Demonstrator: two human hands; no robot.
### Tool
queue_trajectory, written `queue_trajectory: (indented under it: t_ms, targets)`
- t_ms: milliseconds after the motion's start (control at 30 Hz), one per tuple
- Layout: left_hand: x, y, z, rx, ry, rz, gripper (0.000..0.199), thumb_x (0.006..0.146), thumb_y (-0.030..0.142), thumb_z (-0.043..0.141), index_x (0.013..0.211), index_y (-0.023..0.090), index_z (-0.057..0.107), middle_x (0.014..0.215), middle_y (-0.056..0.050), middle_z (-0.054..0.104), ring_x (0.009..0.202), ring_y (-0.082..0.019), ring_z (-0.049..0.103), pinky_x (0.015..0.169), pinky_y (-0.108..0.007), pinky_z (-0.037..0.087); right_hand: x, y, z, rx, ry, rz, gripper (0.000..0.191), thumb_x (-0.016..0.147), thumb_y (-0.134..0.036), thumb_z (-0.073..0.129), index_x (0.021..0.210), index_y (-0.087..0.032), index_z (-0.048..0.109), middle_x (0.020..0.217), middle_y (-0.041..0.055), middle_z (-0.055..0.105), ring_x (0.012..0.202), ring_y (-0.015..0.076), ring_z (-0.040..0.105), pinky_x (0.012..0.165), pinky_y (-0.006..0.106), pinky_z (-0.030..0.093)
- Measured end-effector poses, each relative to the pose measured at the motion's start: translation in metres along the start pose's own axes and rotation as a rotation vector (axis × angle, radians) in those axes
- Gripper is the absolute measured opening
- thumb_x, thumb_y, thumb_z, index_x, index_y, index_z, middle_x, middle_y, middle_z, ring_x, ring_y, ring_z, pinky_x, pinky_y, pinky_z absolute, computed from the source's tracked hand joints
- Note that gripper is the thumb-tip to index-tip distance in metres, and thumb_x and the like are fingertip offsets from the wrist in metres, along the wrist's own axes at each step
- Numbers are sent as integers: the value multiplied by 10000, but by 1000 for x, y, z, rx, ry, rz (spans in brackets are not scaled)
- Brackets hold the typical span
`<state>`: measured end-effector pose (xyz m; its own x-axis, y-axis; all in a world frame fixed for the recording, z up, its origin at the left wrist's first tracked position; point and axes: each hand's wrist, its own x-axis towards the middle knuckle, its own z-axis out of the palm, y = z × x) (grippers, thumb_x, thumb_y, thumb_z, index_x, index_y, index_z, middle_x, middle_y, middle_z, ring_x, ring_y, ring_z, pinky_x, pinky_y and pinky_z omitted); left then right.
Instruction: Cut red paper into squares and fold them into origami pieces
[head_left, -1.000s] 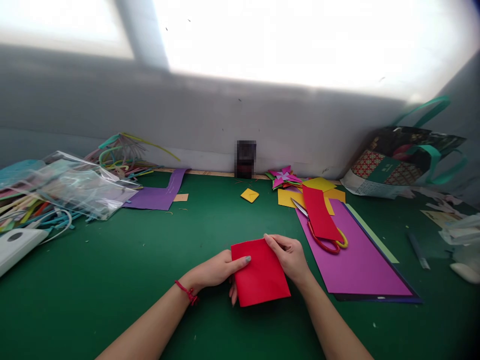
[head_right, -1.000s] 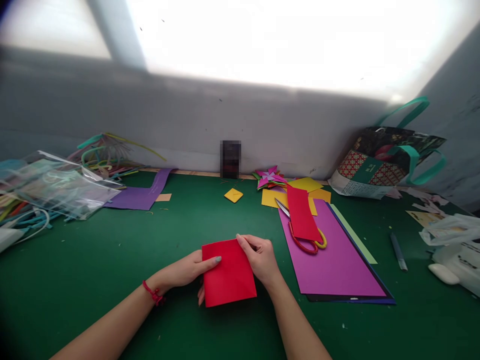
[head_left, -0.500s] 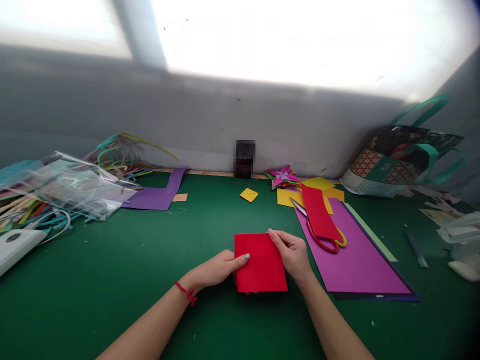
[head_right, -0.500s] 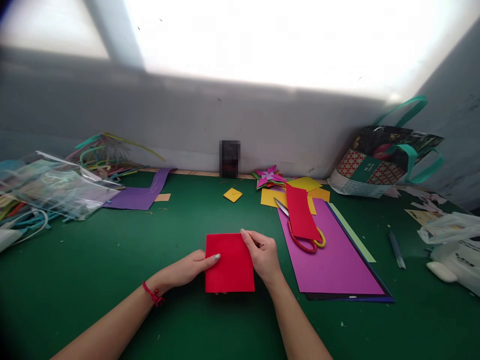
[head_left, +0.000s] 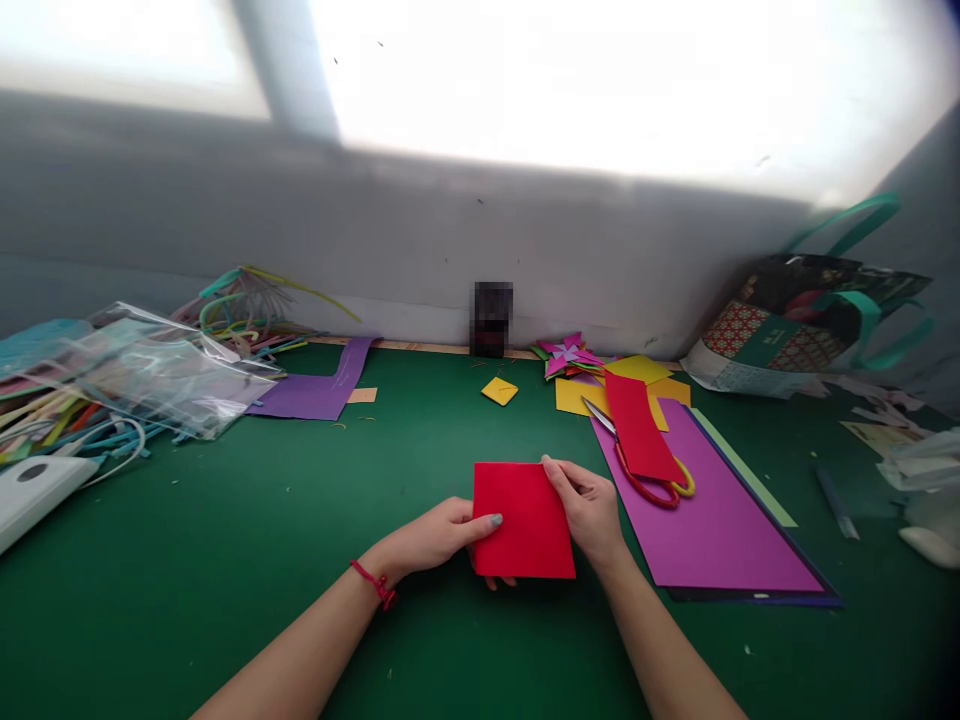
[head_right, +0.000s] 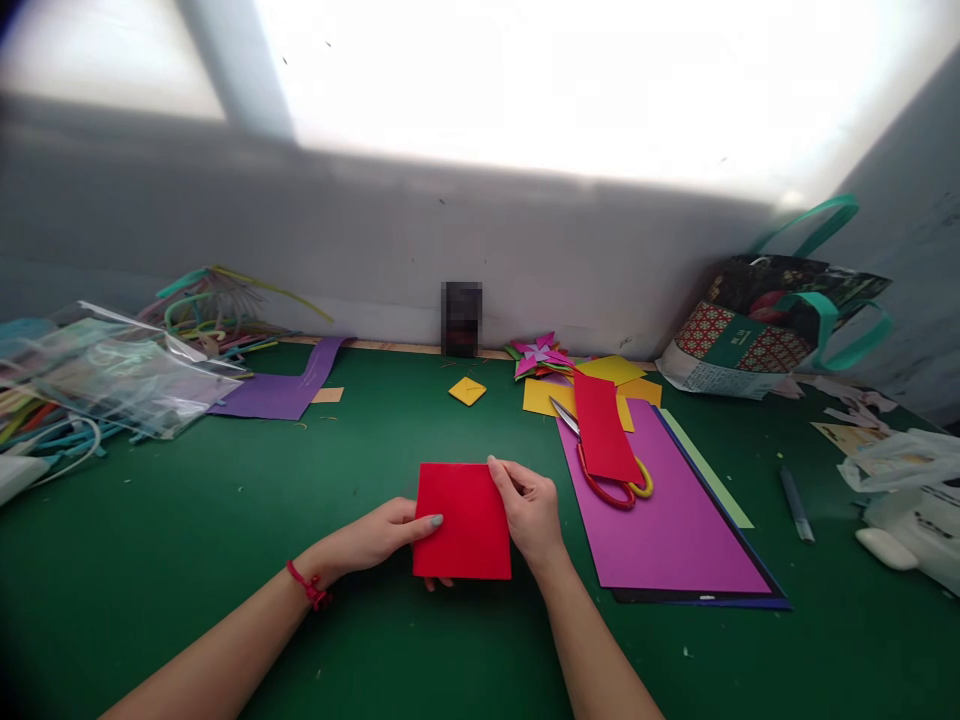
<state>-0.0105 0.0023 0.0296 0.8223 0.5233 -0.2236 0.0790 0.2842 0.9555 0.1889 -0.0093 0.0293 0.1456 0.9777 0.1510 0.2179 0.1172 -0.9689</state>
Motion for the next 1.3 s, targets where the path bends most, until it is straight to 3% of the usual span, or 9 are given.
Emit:
queue_trajectory:
  t_ms: [200, 300, 533, 833, 1100, 1200, 1300]
  targets:
    - [5, -7, 1, -32, 71, -15, 430, 844, 459, 383, 884, 90, 601, 726, -127, 695, 507, -156, 617, 498, -250, 482, 2, 3, -2, -34, 10, -16, 230, 795, -349, 538, 760, -171, 680, 654, 17, 615, 608, 157, 525, 504, 221, 399]
    - [6, -7, 1, -64, 66, -10, 420, 849, 457, 373, 909, 94, 578, 722, -130, 692, 523, -167, 624, 463, -243, 472, 1, 4, -2, -51, 13, -20, 233, 798, -352, 533, 754, -174, 677, 651, 15, 614, 592, 154, 524, 486, 221, 391]
    - [0, 0, -2, -23, -66, 26, 316, 836, 389, 455, 976, 119, 541, 889, -141, 678, 711, -178, 644, 647, -285, 486, 2, 5, -3, -29, 56, -11, 237, 787, -362, 548, 776, -168, 682, 684, 25, 626, 624, 159, 536, 510, 225, 412]
    - [6, -12, -4, 27, 64, -26, 315, 854, 420, 385, 980, 148, 483, 601, -60, 668, 485, -150, 611, 503, -246, 464, 1, 1, -4, -18, 53, 25, 284, 787, -406, 527, 817, -166, 676, 600, 23, 596, 527, 160, 529, 424, 237, 403]
    - [3, -1, -1, 9, 34, -37, 341, 828, 426, 439, 1010, 144, 500, 643, -45, 665, 586, -157, 627, 605, -272, 461, 0, 3, -6, -92, 126, -69, 251, 797, -363, 525, 843, -175, 685, 697, 32, 638, 601, 167, 550, 471, 234, 417]
    - [3, -3, -1, -2, -15, -50, 354, 827, 427, 440, 1025, 139, 495, 587, -30, 656, 533, -155, 614, 597, -281, 458, -1, 3, -5, -84, 124, -67, 247, 800, -359, 524, 841, -174, 681, 680, 28, 621, 589, 160, 536, 466, 232, 407]
    - [3, -5, -2, 7, 14, -47, 343, 841, 431, 407, 972, 129, 504, 474, 0, 613, 457, -136, 584, 552, -244, 435, -1, 2, -3, -73, 134, -60, 254, 796, -371, 526, 811, -168, 678, 643, 22, 594, 570, 153, 515, 463, 231, 400]
